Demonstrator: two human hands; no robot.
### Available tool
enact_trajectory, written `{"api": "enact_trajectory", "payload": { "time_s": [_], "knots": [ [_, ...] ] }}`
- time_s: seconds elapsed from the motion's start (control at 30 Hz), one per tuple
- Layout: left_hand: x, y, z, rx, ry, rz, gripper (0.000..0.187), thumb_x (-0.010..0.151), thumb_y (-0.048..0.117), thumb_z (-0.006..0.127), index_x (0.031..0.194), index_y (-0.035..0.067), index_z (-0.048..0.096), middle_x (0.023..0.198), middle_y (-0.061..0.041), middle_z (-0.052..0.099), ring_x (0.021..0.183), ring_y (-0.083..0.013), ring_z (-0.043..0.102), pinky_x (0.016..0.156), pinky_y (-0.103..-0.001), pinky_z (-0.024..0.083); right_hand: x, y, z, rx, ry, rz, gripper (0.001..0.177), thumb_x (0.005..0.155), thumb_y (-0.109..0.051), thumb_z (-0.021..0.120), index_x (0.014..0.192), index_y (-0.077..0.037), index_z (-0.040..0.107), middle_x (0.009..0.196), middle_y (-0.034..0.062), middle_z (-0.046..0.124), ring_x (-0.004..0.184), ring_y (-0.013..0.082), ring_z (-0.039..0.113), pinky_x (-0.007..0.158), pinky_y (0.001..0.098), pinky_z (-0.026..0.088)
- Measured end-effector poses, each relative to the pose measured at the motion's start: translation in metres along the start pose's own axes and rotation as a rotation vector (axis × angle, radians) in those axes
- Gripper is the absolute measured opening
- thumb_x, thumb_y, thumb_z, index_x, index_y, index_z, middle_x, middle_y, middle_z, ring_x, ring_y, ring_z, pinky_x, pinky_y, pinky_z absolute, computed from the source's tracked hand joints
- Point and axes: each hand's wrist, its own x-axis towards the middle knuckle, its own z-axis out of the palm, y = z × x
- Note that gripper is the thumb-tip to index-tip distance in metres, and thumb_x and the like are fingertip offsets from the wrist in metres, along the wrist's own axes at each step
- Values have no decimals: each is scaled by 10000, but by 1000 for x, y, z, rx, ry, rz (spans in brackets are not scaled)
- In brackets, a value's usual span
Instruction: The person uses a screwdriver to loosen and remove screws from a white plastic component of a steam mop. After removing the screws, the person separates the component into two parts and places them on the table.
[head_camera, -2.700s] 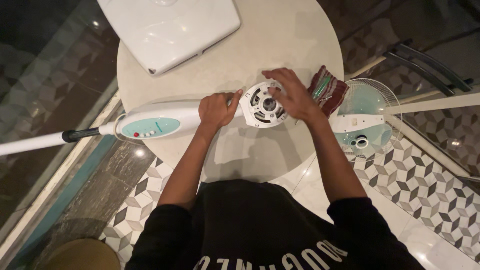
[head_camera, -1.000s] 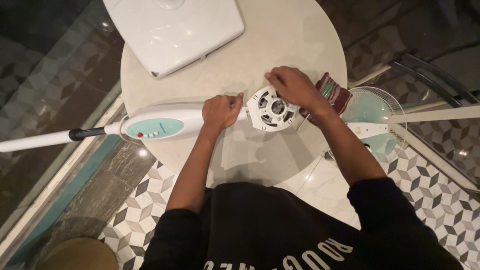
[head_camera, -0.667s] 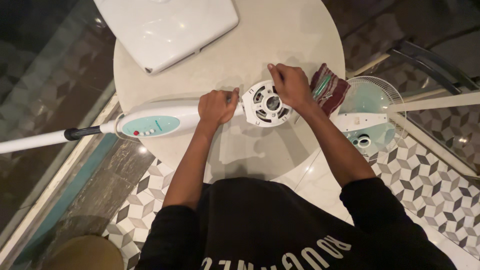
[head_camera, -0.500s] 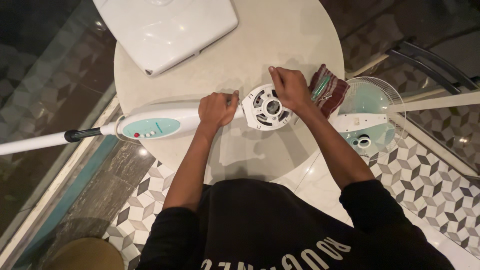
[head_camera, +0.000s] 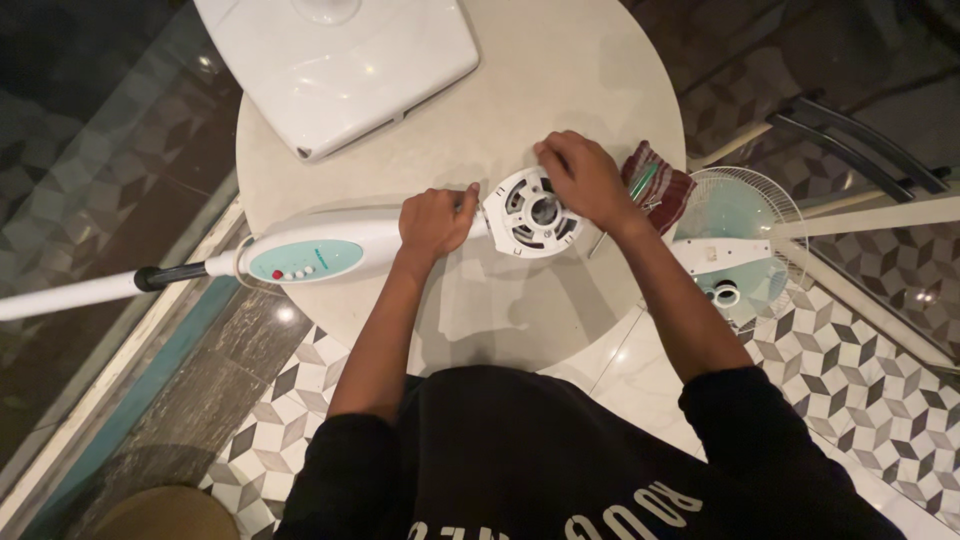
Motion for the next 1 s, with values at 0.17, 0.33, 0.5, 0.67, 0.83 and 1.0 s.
{"api": "enact_trajectory", "payload": {
  "time_s": [0.17, 0.33, 0.5, 0.67, 0.83, 1.0],
  "knots": [
    [-2, -3, 1, -53, 42, 65, 539, 995, 534, 418, 940, 177, 819, 836, -153, 757, 860, -363, 715, 824, -473, 539, 32, -8, -7, 206, -432, -3, 262, 1007, -251, 557, 1096, -79, 732, 1097, 151, 675, 1036, 328, 662, 909, 396, 513],
    [0, -9, 4, -52, 79, 158, 470, 957, 476, 444, 1032, 194, 813, 923, -176, 750, 888, -384, 702, 816, -483, 538, 36, -45, 19, -277, -619, -125, 419, 715, -339, 770, 1035, -70, 747, 1040, 169, 652, 1010, 360, 619, 867, 457, 505],
    [1, -15, 4, -78, 45, 210, 469, 949, 471, 469, 1025, 143, 796, 909, -196, 741, 885, -395, 693, 811, -489, 532, 13, -60, 48, -528, -406, -377, 441, 630, -247, 745, 1001, -22, 669, 972, 166, 609, 952, 357, 572, 791, 462, 454],
    [9, -28, 16, 14, -3, 313, 439, 944, 389, 448, 898, 71, 747, 880, -183, 743, 860, -380, 695, 787, -497, 536, 2, -57, 59, -469, -255, -436, 328, 740, -223, 713, 994, -26, 649, 972, 162, 599, 924, 341, 549, 806, 452, 433],
    [20, -36, 29, 55, -11, 349, 422, 953, 307, 420, 832, 61, 740, 899, -196, 737, 863, -393, 690, 787, -515, 533, -1, -63, 67, -510, -87, -435, 181, 802, -206, 695, 886, -50, 655, 891, 132, 591, 886, 306, 542, 805, 417, 441],
    [24, -35, 28, 67, -26, 350, 417, 939, 281, 423, 797, 52, 740, 880, -209, 734, 847, -406, 692, 791, -526, 529, 7, -59, 67, -470, -125, -424, 136, 792, -204, 711, 826, -82, 660, 821, 92, 586, 859, 274, 572, 796, 403, 458]
  ]
}}
